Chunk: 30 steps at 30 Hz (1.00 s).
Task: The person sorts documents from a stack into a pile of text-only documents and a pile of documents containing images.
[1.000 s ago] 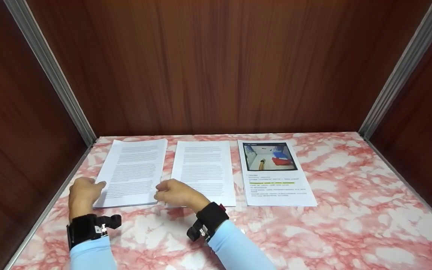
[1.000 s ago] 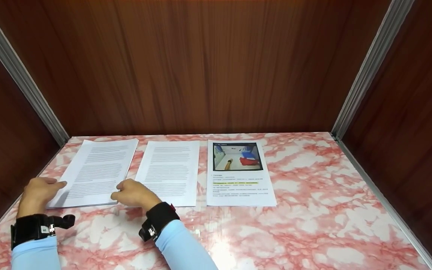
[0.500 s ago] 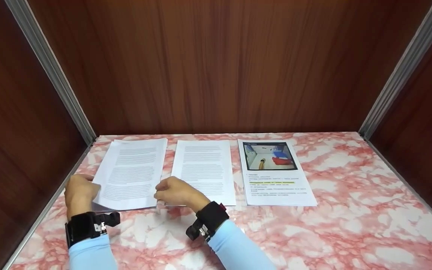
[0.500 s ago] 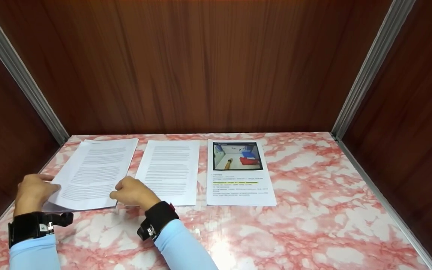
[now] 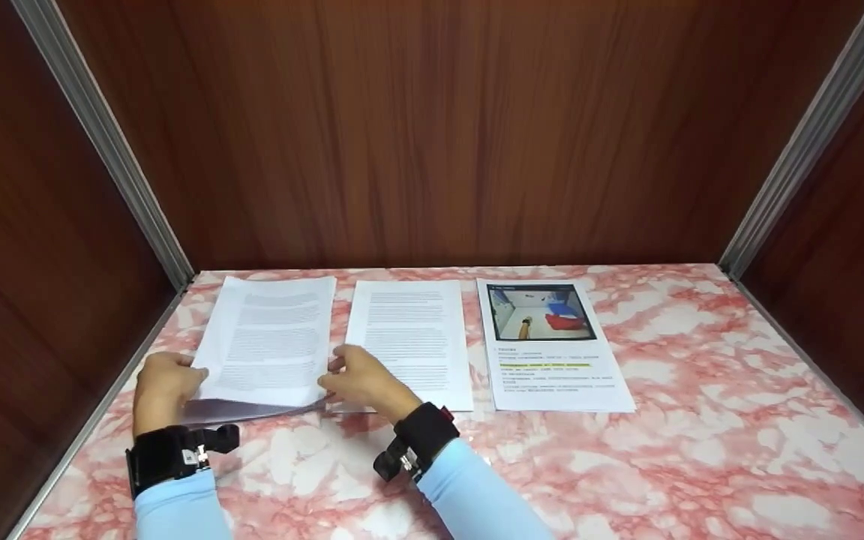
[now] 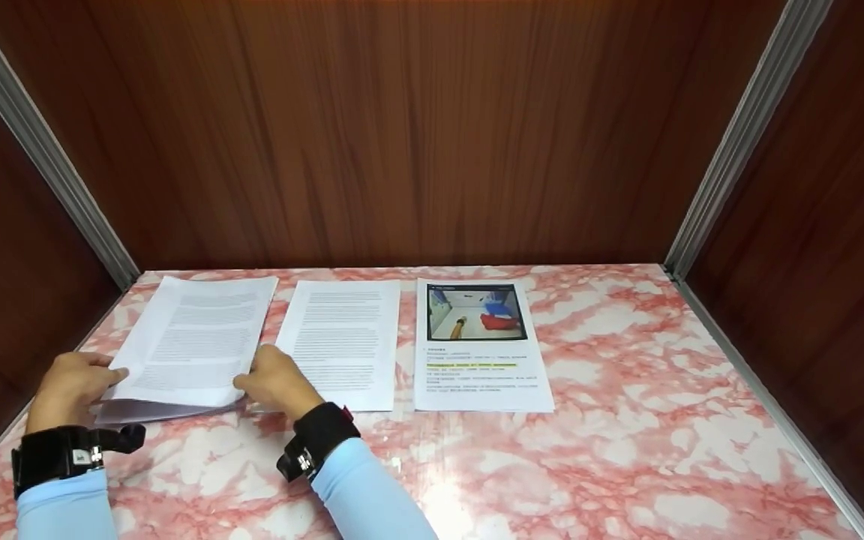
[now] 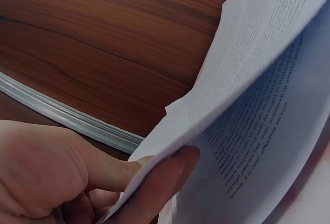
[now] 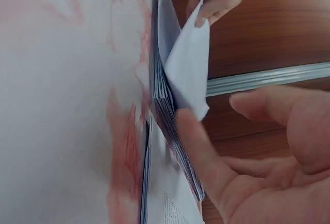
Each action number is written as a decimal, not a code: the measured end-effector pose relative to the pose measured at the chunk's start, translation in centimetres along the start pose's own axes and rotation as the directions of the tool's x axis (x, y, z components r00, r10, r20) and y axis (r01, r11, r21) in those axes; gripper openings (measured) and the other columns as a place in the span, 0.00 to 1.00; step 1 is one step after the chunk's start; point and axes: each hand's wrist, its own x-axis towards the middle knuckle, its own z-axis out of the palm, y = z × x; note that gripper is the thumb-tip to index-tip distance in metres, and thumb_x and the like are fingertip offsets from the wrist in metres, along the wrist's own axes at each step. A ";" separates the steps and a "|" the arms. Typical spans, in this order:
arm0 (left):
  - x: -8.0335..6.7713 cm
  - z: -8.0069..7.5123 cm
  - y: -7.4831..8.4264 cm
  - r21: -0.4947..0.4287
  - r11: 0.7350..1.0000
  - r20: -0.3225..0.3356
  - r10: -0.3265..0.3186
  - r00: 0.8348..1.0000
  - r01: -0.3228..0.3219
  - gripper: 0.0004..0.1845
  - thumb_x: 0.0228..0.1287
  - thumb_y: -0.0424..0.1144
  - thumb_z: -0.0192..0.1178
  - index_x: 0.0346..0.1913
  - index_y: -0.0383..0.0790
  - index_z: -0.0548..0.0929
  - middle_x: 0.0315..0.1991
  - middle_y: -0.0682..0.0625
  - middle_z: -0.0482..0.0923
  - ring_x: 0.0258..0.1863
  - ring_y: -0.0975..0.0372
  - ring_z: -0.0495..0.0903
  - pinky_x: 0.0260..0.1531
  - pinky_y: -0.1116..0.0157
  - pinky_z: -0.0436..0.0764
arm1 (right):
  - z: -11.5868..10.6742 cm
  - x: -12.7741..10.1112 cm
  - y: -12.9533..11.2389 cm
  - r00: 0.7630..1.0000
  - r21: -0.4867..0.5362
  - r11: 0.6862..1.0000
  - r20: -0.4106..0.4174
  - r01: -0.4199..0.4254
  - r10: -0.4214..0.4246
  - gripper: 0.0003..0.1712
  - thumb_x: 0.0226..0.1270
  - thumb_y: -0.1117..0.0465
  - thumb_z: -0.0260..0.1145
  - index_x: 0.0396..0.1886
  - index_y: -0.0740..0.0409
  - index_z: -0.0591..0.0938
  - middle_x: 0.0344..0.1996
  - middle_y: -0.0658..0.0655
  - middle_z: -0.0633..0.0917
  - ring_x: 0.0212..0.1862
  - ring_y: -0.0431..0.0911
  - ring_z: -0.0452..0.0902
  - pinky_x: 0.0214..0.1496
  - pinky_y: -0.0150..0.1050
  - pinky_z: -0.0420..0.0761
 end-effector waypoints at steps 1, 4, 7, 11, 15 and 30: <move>0.0 0.0 0.1 -0.012 1.000 0.009 -0.006 1.000 0.006 0.24 0.63 0.36 0.57 0.57 0.19 0.73 0.51 0.26 0.74 0.46 0.40 0.73 0.49 0.46 0.72 | -0.1 0.1 0.0 1.000 0.050 0.999 -0.012 -0.004 0.005 0.35 0.60 0.68 0.67 0.65 0.76 0.65 0.46 0.62 0.80 0.34 0.53 0.85 0.36 0.38 0.84; 0.2 0.0 0.5 -0.061 0.998 0.024 -0.032 0.999 0.033 0.26 0.65 0.36 0.57 0.60 0.19 0.71 0.56 0.25 0.70 0.50 0.40 0.70 0.52 0.46 0.69 | -0.3 0.4 0.0 0.999 0.149 0.989 -0.040 0.002 0.004 0.37 0.61 0.70 0.66 0.68 0.75 0.62 0.46 0.63 0.81 0.34 0.56 0.85 0.36 0.40 0.84; 0.3 0.2 1.1 -0.098 0.994 0.023 -0.050 0.998 0.052 0.28 0.65 0.37 0.58 0.62 0.19 0.69 0.60 0.25 0.67 0.54 0.41 0.67 0.56 0.46 0.66 | -0.6 0.6 0.0 0.998 0.225 0.974 -0.058 0.009 0.004 0.36 0.62 0.72 0.65 0.68 0.74 0.63 0.43 0.62 0.82 0.33 0.57 0.85 0.35 0.41 0.84; 0.3 0.2 1.7 -0.123 0.991 0.019 -0.050 0.999 0.052 0.29 0.66 0.37 0.57 0.64 0.20 0.67 0.64 0.25 0.63 0.60 0.40 0.63 0.61 0.46 0.62 | -1.2 0.6 -0.1 0.997 0.276 0.961 -0.083 0.021 0.002 0.33 0.61 0.75 0.64 0.67 0.73 0.65 0.35 0.59 0.81 0.32 0.59 0.84 0.34 0.42 0.84; 0.3 0.2 2.4 -0.164 0.985 0.013 -0.048 0.999 0.050 0.29 0.66 0.36 0.57 0.65 0.21 0.67 0.66 0.27 0.62 0.63 0.41 0.61 0.62 0.46 0.60 | -1.9 0.6 -0.2 0.995 0.289 0.956 -0.099 0.045 -0.017 0.32 0.61 0.75 0.63 0.66 0.73 0.67 0.27 0.56 0.80 0.33 0.60 0.84 0.34 0.44 0.84; -0.6 -0.3 3.1 -0.250 0.966 0.133 0.099 0.986 -0.063 0.22 0.63 0.37 0.61 0.56 0.26 0.73 0.59 0.33 0.67 0.55 0.46 0.63 0.52 0.54 0.63 | -3.6 0.5 -0.3 0.982 0.033 0.995 -0.172 0.092 -0.085 0.09 0.60 0.70 0.65 0.41 0.66 0.80 0.33 0.55 0.82 0.30 0.44 0.79 0.32 0.41 0.84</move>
